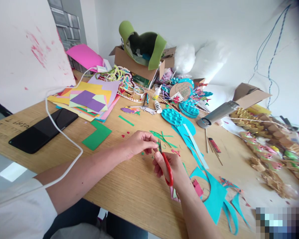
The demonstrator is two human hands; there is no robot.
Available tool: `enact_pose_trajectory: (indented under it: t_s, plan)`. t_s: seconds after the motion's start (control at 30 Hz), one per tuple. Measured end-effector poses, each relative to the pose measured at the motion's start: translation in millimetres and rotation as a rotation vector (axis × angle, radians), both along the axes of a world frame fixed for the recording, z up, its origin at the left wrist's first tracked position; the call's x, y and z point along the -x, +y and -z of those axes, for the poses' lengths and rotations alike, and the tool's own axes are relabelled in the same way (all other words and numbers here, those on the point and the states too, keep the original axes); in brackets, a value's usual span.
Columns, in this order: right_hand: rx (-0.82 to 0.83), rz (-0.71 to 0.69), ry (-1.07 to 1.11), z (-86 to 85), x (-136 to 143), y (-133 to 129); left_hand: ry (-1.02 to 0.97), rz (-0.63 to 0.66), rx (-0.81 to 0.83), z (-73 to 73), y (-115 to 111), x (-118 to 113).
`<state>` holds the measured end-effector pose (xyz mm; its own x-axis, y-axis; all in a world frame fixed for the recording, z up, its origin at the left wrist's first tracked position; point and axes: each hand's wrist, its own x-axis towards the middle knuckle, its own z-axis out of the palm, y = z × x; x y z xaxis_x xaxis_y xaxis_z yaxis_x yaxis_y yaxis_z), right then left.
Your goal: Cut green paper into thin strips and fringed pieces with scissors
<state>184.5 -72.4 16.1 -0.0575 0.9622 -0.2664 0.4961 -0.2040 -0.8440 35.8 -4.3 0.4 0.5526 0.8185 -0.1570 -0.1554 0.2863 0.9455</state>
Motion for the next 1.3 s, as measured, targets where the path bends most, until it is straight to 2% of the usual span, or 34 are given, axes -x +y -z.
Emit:
enact_pose_trajectory:
  t_s: [0.3,0.63,0.93,1.3]
  plan:
    - [0.026,0.031,0.006,-8.2,3.8,-2.2,0.024,0.005,0.024,-2.5,-0.4,0.5]
    - [-0.004,-0.028,-0.033,1.0,-2.5,0.1,0.027,0.038,0.008,-1.4,0.9,0.9]
    - [0.017,-0.022,-0.007,-0.3,-2.8,-0.3,0.011,0.019,0.053,-0.2,1.3,1.0]
    - [0.013,-0.056,-0.035,2.6,-5.5,0.5,0.015,0.057,0.026,1.0,2.4,1.6]
